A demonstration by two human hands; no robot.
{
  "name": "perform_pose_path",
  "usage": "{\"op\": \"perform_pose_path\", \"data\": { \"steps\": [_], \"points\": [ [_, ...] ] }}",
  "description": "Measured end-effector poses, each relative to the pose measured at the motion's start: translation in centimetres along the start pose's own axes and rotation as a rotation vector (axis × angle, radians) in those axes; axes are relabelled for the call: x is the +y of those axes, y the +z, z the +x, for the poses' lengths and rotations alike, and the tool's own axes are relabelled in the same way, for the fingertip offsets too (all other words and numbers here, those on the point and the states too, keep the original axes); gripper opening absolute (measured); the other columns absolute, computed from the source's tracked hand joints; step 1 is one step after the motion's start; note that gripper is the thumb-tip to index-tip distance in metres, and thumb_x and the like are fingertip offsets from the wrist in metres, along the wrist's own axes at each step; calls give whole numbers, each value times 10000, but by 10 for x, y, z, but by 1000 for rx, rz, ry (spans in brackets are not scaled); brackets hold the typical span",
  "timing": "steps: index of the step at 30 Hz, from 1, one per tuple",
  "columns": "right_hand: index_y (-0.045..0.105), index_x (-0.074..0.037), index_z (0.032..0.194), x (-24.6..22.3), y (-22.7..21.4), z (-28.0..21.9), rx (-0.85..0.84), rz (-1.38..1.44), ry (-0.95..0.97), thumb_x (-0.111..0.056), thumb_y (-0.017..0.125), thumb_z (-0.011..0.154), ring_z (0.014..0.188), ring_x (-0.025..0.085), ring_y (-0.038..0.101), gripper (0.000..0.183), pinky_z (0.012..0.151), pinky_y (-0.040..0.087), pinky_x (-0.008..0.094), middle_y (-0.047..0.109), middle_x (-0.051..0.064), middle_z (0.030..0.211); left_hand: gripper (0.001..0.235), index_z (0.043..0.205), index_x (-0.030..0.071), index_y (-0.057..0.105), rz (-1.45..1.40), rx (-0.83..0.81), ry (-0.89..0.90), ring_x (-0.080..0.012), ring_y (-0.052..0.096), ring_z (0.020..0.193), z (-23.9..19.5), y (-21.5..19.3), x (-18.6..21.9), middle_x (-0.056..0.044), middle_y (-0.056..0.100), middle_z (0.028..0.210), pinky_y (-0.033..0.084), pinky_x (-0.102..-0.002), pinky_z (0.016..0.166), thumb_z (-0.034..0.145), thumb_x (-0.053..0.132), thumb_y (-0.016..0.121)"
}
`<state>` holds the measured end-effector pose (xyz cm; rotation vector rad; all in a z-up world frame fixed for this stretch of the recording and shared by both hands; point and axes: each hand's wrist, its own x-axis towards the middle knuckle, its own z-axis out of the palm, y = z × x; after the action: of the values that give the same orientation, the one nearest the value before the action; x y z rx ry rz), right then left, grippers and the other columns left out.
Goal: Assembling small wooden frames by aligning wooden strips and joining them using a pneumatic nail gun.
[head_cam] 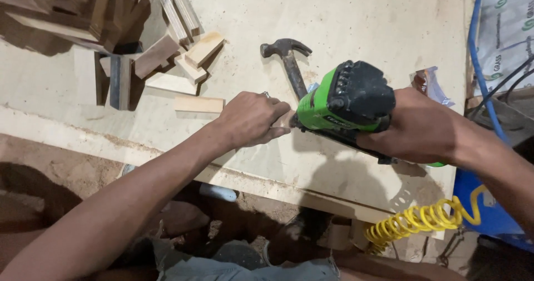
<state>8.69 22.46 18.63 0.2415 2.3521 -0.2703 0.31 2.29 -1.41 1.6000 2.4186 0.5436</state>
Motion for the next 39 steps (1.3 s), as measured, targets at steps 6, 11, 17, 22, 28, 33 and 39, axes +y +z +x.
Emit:
{"op": "perform_pose_path", "data": {
  "steps": [6, 11, 17, 22, 28, 33, 39],
  "points": [
    [719, -278, 1225, -19, -9, -7, -37, 81, 169, -228, 663, 864, 850, 223, 770, 369, 793, 679, 346, 808, 66, 1058, 443, 847, 136, 537, 13, 35, 11, -212, 582, 499, 1, 1, 0, -21, 578, 626, 511, -368, 456, 986, 540, 653],
    [642, -295, 1318, -28, -13, -6, -43, 61, 161, -174, 645, 861, 933, 226, 769, 473, 808, 675, 371, 767, 44, 1161, 400, 901, 126, 589, -9, 29, 0, -248, 632, 549, 1, -1, 2, -40, 630, 673, 537, -402, 483, 970, 513, 663],
    [641, -306, 1315, -16, -13, 6, -25, -35, 2, -218, 609, 834, 1025, 219, 748, 490, 918, 638, 377, 765, 19, 1188, 380, 925, 122, 614, -9, 58, 13, -291, 649, 571, 0, 2, 1, -55, 662, 692, 521, -429, 467, 958, 497, 667],
    [588, -325, 1375, -17, -14, -10, -34, 75, 105, -120, 565, 856, 975, 199, 789, 559, 863, 672, 339, 768, 42, 1188, 395, 853, 147, 554, 3, 10, -5, -186, 571, 496, 0, -2, 0, -14, 572, 648, 499, -322, 434, 994, 506, 641],
    [710, -180, 1083, 54, 46, -11, 124, 43, 320, -331, 642, 912, 732, 180, 768, 238, 673, 662, 303, 787, 75, 823, 494, 1531, 387, 327, -89, 8, -34, -93, 387, 297, -2, -43, 18, -169, 712, 1049, 380, -178, 252, 1045, 384, 413],
    [529, -396, 1431, 130, 146, 9, 278, 135, 225, -380, 787, 731, 1230, 111, 670, 747, 969, 510, 274, 721, -94, 1310, 346, 1273, 206, 490, -191, 9, -104, -456, 632, 626, 4, -35, 0, -179, 577, 1044, 486, -566, 573, 1000, 395, 390],
    [270, -464, 1564, 180, 218, 38, 196, 334, 447, -305, 958, 624, 1284, 220, 660, 1176, 1005, 541, 311, 794, 29, 1243, 280, 1219, 38, 360, -740, 258, -569, -211, 664, 686, -15, -128, -6, -156, 622, 1082, 626, -251, 504, 1008, 177, 481]
  ]
}}
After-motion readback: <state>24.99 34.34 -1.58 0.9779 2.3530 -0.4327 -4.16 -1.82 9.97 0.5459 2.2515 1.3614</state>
